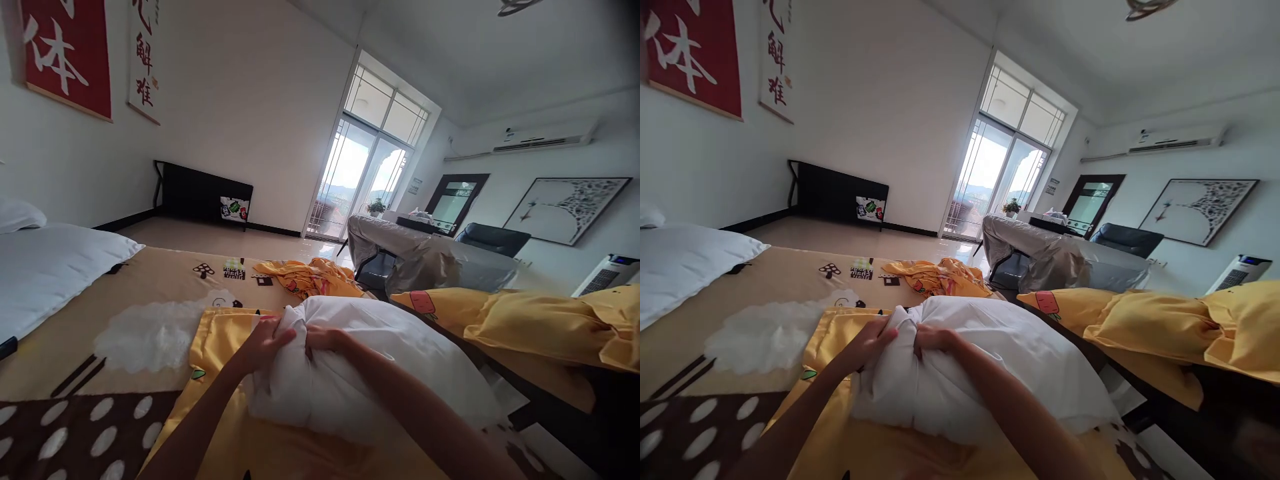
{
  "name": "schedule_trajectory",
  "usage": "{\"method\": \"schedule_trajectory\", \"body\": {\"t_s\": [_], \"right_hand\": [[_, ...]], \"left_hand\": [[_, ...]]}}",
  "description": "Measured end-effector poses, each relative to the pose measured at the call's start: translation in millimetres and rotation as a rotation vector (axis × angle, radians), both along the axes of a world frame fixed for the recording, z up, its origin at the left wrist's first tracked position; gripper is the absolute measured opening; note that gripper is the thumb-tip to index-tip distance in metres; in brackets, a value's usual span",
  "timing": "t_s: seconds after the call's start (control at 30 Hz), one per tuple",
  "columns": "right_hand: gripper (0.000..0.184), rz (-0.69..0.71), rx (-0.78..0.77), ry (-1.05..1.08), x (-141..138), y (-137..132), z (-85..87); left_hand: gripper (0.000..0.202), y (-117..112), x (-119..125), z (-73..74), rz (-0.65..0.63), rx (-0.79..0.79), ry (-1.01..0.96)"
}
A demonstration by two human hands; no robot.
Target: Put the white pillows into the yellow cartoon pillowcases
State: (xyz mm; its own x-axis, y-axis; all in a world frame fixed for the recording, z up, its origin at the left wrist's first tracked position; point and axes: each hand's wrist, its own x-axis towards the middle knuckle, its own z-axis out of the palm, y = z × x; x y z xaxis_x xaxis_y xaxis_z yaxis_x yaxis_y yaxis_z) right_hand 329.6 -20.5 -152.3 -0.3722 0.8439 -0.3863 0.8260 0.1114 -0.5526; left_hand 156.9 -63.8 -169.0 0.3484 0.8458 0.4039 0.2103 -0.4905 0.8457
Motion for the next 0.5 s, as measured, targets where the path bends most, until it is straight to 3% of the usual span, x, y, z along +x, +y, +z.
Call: {"method": "schedule_trajectory", "body": {"t_s": [0.1,0.17,0.23,0.37,0.43,0.5], "right_hand": [[0.013,0.054,0.02,-0.087,-6,-3,7.7],[0.008,0.083,0.067,-0.137,-8,-13,19.6],[0.01,0.09,0.163,-0.159,-7,-31,34.9],[0.055,0.171,0.564,-0.246,13,-84,55.8],[0.081,0.263,0.695,-0.295,33,-101,52.7],[0.1,0.249,0.709,-0.32,59,-104,39.4]], "left_hand": [[0.033,-2,9,-5.7,0.245,-0.004,0.119],[0.025,2,14,-13.3,0.407,-0.044,0.053],[0.026,11,11,-21.0,0.466,-0.067,-0.033],[0.038,34,-11,-33.7,0.523,-0.146,-0.176],[0.046,42,-19,-38.6,0.519,-0.195,-0.254],[0.05,45,-22,-41.2,0.511,-0.229,-0.318]]}}
